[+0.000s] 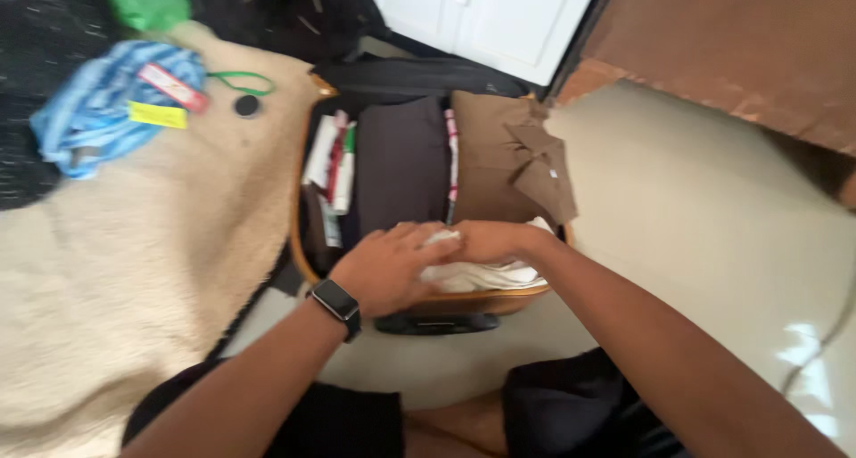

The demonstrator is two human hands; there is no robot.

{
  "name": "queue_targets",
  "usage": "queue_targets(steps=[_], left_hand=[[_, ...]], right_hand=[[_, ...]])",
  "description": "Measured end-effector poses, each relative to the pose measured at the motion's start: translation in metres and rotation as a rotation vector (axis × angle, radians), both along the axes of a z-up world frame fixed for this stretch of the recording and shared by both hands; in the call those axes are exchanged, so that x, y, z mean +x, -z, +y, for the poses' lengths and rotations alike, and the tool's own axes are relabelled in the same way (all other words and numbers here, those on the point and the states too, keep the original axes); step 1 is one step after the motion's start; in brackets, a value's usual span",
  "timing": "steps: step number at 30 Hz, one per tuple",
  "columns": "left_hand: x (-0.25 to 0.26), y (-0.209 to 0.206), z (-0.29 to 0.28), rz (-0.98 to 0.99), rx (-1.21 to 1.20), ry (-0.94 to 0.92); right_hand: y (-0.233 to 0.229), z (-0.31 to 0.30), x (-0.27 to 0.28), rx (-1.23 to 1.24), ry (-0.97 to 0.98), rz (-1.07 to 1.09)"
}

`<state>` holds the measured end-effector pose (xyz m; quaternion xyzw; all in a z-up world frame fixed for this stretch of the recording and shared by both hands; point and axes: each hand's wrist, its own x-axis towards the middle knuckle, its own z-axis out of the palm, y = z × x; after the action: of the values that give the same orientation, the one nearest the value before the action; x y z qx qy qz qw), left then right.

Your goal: The person packs a suitcase by placing toiletries and folded clothes inside, then secures the contents with compression straps and closes the suitcase.

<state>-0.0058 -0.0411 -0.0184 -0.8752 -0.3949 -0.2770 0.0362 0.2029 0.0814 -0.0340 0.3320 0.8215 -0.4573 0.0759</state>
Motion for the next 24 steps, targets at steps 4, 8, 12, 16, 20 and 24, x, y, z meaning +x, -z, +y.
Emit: queue_targets(steps=[4,8,12,16,20,24], left_hand=[[-0.013,0.010,0.021,0.134,-0.299,0.000],[-0.011,0.020,0.041,0.184,-0.397,0.005],[-0.011,0.024,0.049,0.100,-0.379,-0.048],[0.005,0.014,0.052,0.256,-0.279,-0.147],[0.020,0.016,0.041,0.291,-0.062,-0.179],[0.017,0.025,0.051,0.080,-0.040,-0.161]], right_hand=[[-0.042,-0.020,0.025,0.270,-0.089,-0.156],[-0.045,-0.044,0.056,0.510,-0.077,0.082],[-0.007,-0.036,0.052,0.584,0.017,0.152],[-0.004,-0.029,0.037,0.668,0.033,0.026],[-0.037,-0.033,0.030,0.709,0.048,-0.339],[-0.059,-0.015,0.023,0.925,0.162,-0.136]])
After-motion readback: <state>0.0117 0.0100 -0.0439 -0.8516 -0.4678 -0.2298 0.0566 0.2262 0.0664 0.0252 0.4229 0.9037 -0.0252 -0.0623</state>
